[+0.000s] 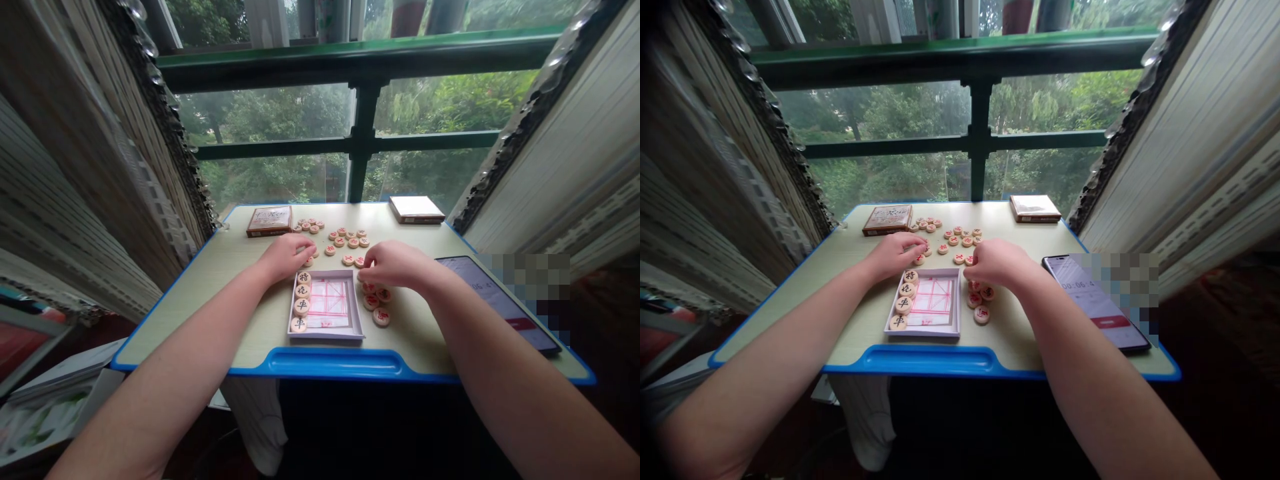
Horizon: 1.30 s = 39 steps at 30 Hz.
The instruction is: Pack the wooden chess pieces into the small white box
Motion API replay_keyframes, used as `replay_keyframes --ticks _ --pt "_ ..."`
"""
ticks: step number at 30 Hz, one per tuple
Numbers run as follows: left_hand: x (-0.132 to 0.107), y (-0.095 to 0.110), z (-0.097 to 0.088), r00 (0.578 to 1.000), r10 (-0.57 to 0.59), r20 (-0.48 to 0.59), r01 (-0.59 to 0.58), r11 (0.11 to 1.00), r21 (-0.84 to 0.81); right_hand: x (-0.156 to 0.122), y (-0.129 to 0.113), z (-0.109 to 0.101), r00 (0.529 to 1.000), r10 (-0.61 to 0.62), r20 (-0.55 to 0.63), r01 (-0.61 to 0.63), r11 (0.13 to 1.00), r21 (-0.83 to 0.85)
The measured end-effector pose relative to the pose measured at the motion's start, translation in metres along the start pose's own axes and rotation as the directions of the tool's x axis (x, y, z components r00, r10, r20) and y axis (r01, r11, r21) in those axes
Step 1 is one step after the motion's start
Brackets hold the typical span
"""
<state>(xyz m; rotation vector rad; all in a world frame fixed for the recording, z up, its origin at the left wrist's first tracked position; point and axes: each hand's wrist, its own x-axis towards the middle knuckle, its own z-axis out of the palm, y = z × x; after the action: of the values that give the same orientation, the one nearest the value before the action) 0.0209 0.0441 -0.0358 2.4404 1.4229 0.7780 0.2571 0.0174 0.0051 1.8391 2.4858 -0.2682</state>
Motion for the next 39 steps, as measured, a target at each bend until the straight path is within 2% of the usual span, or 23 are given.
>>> replay_keyframes --ticks 7,13,15,19,27,29,32,34,37,39 --pt "0.000 0.004 0.000 0.999 0.020 0.026 -0.020 1.000 -0.009 0.004 0.003 0.000 0.999 -0.009 0.048 0.004 0.994 0.108" --pt "0.000 -0.001 0.000 0.999 -0.033 -0.032 0.031 0.998 -0.056 0.002 0.009 -0.009 1.000 0.021 -0.016 -0.016 0.965 0.263" --pt "0.000 -0.002 0.000 0.998 -0.037 -0.042 0.035 0.998 -0.047 -0.001 0.009 -0.010 0.999 -0.007 -0.047 0.026 0.917 0.398" --pt "0.000 0.000 0.000 0.999 -0.022 -0.033 0.021 0.999 -0.025 -0.005 0.000 -0.007 0.985 -0.161 -0.064 0.162 0.725 0.670" --pt "0.001 0.001 -0.005 0.996 0.079 -0.031 -0.073 0.986 0.148 -0.011 -0.026 0.003 0.953 -0.303 -0.032 0.216 0.598 0.771" --pt "0.001 0.000 -0.005 0.996 0.088 -0.033 -0.081 0.982 0.169 -0.012 -0.028 0.005 0.938 -0.344 -0.042 0.261 0.619 0.741" --pt "0.001 -0.002 -0.004 0.994 0.107 -0.021 -0.101 0.977 0.189 -0.012 -0.030 0.007 0.926 -0.374 -0.046 0.331 0.752 0.570" --pt "0.001 -0.002 -0.004 0.994 0.112 -0.009 -0.108 0.975 0.194 -0.010 -0.032 0.008 0.911 -0.408 -0.066 0.393 0.808 0.440" --pt "0.000 0.000 -0.004 0.994 0.110 0.010 -0.109 0.974 0.196 -0.007 -0.035 0.011 0.873 -0.472 -0.123 0.486 0.820 0.300" --pt "0.000 0.001 -0.004 0.994 0.108 0.024 -0.110 0.973 0.201 -0.006 -0.037 0.013 0.862 -0.484 -0.150 0.506 0.833 0.222"
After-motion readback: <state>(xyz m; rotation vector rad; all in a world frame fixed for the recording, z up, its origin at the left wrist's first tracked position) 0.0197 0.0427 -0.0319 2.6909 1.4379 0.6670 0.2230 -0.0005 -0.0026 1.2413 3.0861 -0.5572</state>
